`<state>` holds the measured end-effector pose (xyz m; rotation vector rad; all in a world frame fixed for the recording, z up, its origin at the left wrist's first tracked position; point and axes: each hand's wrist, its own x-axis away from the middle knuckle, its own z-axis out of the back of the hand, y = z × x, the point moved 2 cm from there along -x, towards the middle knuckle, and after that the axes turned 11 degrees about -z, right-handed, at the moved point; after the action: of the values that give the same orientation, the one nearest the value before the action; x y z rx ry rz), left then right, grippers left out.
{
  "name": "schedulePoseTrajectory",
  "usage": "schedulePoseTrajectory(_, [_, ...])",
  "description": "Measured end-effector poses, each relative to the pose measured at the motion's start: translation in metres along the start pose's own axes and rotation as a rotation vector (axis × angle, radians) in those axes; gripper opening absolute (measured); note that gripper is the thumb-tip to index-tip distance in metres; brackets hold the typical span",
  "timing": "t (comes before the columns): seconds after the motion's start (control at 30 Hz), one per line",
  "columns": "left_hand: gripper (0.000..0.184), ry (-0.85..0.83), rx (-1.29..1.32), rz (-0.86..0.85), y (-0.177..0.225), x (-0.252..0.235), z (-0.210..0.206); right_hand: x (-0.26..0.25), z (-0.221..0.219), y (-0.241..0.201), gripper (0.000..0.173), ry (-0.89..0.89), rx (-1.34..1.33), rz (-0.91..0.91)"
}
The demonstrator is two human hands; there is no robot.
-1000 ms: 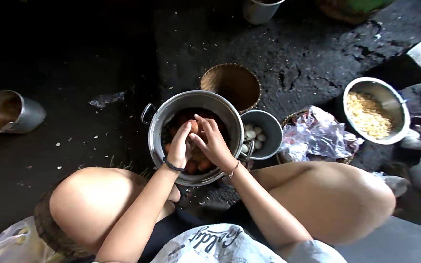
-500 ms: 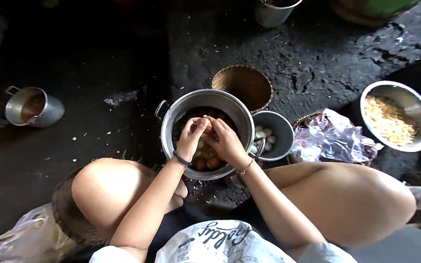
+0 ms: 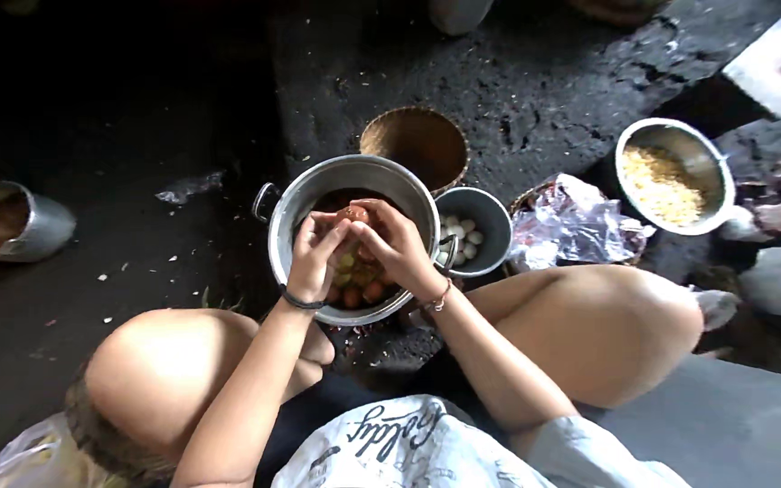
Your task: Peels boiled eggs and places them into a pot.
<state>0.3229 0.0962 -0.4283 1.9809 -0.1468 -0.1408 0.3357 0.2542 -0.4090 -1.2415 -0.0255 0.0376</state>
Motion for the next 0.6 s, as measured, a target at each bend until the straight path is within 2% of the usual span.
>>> schedulePoseTrajectory(0.07, [0.019,0.001,-0.098,-0.065,-0.0003,0.0003,0.0022,-0.0013,-0.0002,-0.0006,0.038,-0.025,-0.020,-0.003])
schedulePoseTrajectory(0.2, [0.040,-0.085,-0.286,-0.240,0.0053,-0.0035,0.0037,-0.0015,-0.0021,-0.0025,0.037,-0.045,-0.141,-0.076])
schedulePoseTrajectory(0.33, [0.033,-0.066,-0.310,-0.342,0.0039,-0.0070,0.0066,-0.0006,-0.0058,-0.0042,0.030,-0.013,-0.172,-0.119])
schedulePoseTrajectory(0.53, [0.027,0.011,-0.277,-0.308,0.0019,-0.0086,0.0081,-0.0021,-0.0078,0.0024,0.036,-0.060,-0.246,-0.162])
schedulePoseTrajectory(0.6, [0.017,0.057,-0.235,-0.218,-0.0016,-0.0083,0.0097,-0.0046,-0.0073,0.0034,0.049,-0.054,-0.115,-0.062])
